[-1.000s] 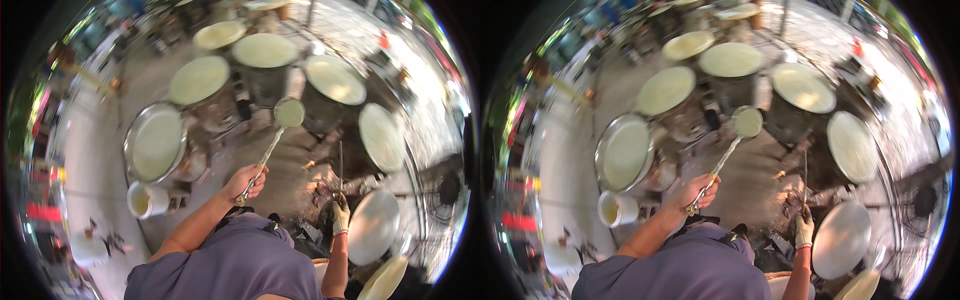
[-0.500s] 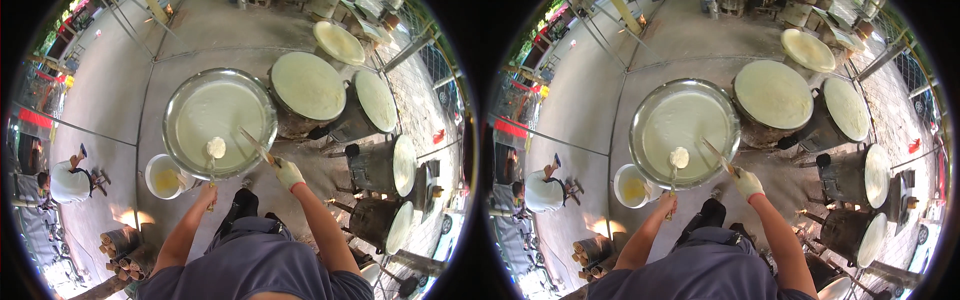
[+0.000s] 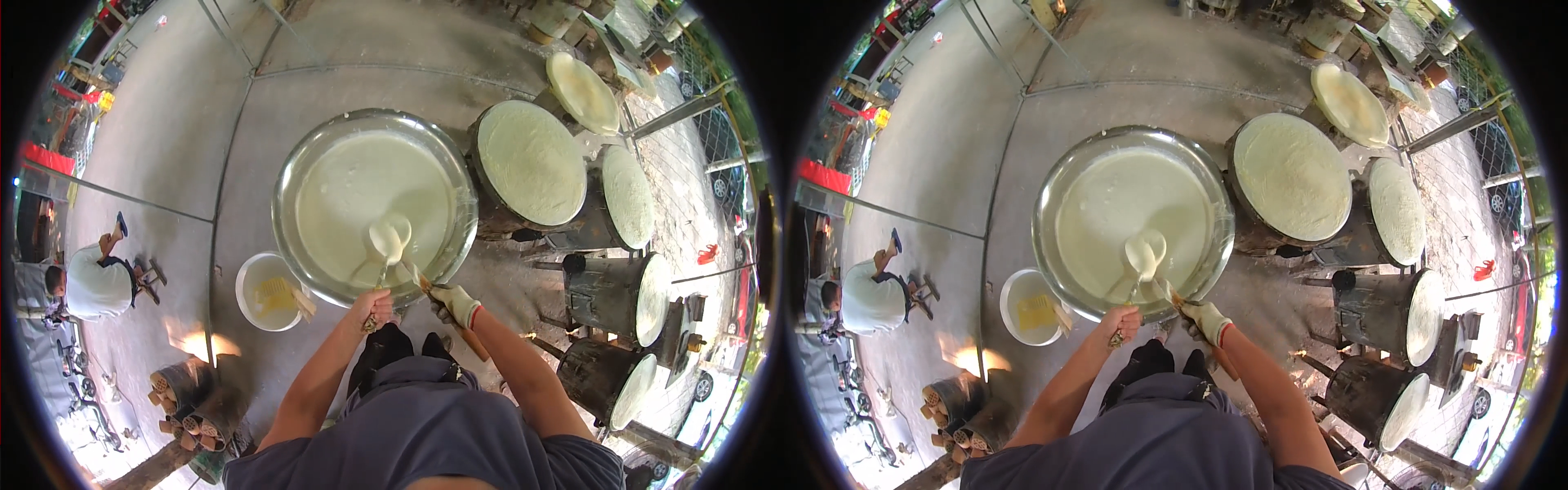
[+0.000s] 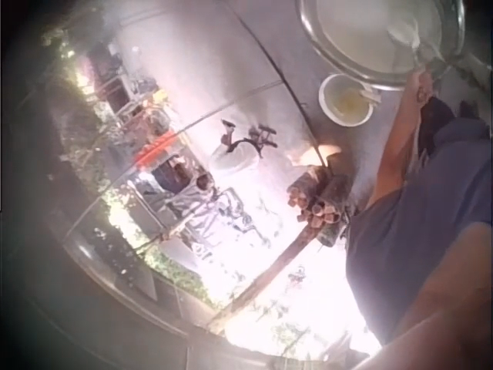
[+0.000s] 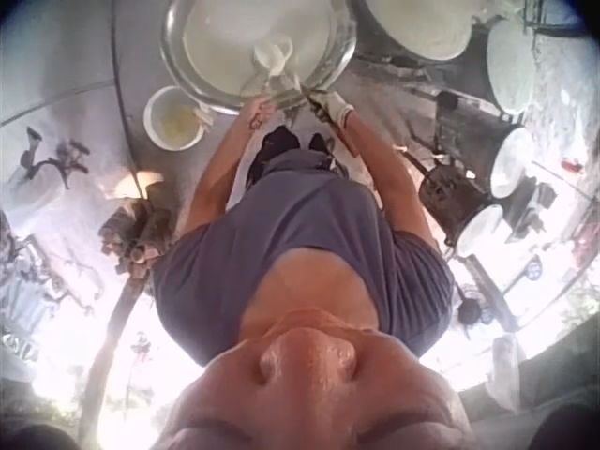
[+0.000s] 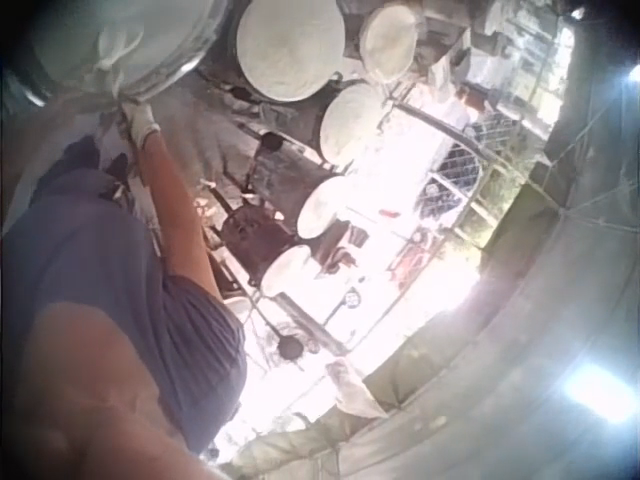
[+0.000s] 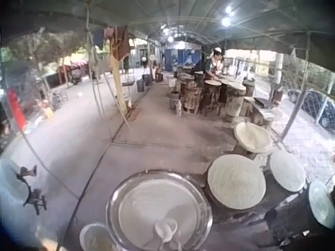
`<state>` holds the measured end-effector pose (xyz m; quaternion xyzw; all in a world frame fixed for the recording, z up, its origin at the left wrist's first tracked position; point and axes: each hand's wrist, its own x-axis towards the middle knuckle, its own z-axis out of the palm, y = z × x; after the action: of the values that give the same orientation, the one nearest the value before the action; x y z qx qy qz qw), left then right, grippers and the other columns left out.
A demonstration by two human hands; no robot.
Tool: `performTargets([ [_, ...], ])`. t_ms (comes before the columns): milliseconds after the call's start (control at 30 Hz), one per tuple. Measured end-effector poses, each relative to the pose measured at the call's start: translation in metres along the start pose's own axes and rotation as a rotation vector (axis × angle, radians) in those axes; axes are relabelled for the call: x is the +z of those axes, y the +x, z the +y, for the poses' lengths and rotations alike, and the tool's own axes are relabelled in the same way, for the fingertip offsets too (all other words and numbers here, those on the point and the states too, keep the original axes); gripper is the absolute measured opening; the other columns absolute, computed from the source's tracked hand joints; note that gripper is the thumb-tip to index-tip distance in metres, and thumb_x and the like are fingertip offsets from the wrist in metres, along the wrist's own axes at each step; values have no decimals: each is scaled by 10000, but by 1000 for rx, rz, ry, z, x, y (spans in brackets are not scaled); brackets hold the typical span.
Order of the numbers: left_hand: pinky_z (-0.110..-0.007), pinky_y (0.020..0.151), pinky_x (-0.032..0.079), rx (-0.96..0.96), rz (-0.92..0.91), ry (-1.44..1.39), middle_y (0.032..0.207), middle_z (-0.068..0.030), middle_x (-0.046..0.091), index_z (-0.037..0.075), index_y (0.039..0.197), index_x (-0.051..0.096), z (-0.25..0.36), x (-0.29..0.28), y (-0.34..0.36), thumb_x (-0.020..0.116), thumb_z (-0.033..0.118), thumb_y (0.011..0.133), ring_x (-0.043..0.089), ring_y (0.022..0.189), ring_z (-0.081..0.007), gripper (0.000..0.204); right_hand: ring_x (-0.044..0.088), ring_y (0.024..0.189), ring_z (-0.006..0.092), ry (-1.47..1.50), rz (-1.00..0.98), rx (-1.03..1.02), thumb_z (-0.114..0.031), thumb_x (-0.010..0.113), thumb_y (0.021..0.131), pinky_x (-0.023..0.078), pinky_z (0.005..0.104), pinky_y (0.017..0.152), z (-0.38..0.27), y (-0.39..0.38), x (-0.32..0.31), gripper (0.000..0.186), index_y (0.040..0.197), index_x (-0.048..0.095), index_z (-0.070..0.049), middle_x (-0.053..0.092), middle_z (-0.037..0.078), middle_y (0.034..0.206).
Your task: The person spreads batter onto multiple hot plates using a ladle and peels off the cooked thin skins using a wooden stick, repeating the process across several plates in a commercial food stall setting.
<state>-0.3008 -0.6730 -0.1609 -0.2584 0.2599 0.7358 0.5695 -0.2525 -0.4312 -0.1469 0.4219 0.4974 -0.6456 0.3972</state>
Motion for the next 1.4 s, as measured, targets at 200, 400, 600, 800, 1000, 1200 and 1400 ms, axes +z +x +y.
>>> performTargets([
  [200, -194, 329, 234, 447, -224, 216, 558, 62, 303, 138, 777, 383, 76, 137, -77, 509, 216, 949, 260, 392, -27, 228, 334, 363, 95, 389, -237, -463, -260, 497, 951, 257, 236, 338, -102, -108, 45, 215, 1063, 577, -95, 482, 21, 590],
  [400, -197, 330, 231, 724, -357, 539, 571, 49, 322, 126, 901, 427, 123, 234, -146, 529, 164, 937, 277, 382, -33, 115, 305, 329, 97, 299, -629, -1005, -348, 472, 963, 228, 247, 298, -146, -219, 43, 433, 1308, 439, -89, 421, 41, 536],
  [600, -232, 343, 280, 698, 60, 909, 575, 32, 349, 95, 905, 405, 103, 240, -142, 518, 135, 911, 329, 397, -50, 120, 419, 407, 78, 417, 3, -943, -191, 520, 929, 289, 215, 352, -95, -235, 20, 240, 1117, 556, -46, 546, 30, 632],
  [800, -255, 352, 325, 264, 43, 1150, 609, 12, 389, 74, 867, 390, 12, 237, -88, 509, 119, 897, 373, 415, -72, 131, 478, 504, 48, 431, 486, -939, -218, 501, 934, 404, 220, 452, 29, -199, -27, 372, 1289, 547, -116, 557, -17, 663],
  [1000, -187, 327, 304, -557, -318, 774, 596, 36, 348, 92, 805, 395, -146, 285, -57, 460, 74, 931, 305, 404, -16, 143, 606, 653, 215, -46, 1195, -726, -278, 531, 911, 491, 361, 623, 252, -237, -53, 376, 1282, 535, -216, 592, 108, 769],
  [1200, -183, 327, 318, -1066, -305, 780, 578, 39, 336, 99, 732, 371, -360, 274, -53, 406, 86, 952, 317, 397, -21, 224, 609, 747, 327, -26, 1497, -300, -278, 559, 874, 492, 428, 662, 570, -310, 52, 359, 1230, 549, -236, 600, 134, 837],
  [1400, -178, 328, 302, -1496, -367, 1145, 584, 44, 335, 92, 756, 392, -546, 212, -81, 418, 92, 957, 318, 395, -22, 203, 623, 950, 356, 828, 1386, -213, -306, 516, 917, 481, 372, 837, 686, -329, 185, 414, 1321, 504, -218, 629, 218, 1041],
])
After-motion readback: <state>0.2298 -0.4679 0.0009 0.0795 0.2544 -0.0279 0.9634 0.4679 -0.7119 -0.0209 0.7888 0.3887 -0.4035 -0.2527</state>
